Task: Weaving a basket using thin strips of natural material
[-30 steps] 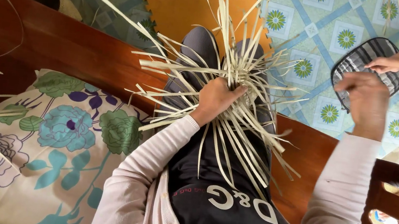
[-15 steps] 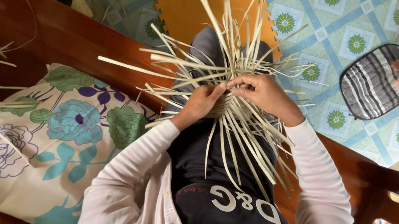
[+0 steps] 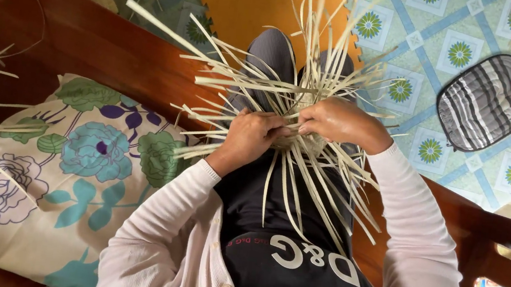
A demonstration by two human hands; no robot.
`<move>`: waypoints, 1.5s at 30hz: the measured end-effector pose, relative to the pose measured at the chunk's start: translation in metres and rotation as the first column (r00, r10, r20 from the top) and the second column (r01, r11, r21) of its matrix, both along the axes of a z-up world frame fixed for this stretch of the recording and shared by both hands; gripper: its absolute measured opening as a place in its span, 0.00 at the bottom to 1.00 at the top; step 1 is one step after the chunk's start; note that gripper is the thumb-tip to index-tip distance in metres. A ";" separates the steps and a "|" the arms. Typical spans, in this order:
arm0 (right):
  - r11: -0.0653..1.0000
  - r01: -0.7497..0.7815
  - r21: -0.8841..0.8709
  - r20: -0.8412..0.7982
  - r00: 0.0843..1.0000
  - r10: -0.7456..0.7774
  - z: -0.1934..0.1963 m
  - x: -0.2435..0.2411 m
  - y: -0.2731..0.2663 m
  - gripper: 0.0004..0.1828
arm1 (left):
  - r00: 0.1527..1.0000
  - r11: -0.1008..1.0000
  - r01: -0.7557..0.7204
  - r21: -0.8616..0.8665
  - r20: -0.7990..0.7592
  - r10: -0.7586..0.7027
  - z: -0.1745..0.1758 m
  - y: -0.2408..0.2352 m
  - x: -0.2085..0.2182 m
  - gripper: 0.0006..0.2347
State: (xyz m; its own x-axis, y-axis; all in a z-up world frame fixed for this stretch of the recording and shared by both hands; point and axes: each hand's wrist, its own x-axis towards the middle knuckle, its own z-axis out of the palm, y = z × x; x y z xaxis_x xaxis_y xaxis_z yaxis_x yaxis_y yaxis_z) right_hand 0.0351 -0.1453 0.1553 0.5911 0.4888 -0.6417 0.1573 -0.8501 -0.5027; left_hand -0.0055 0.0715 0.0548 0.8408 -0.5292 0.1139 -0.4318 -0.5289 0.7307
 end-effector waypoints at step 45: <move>0.801 0.587 0.118 0.226 0.770 -0.597 -0.009 -0.113 0.010 0.63 | 0.928 0.938 -0.339 0.077 -0.135 0.347 -0.034 -0.058 0.015 0.17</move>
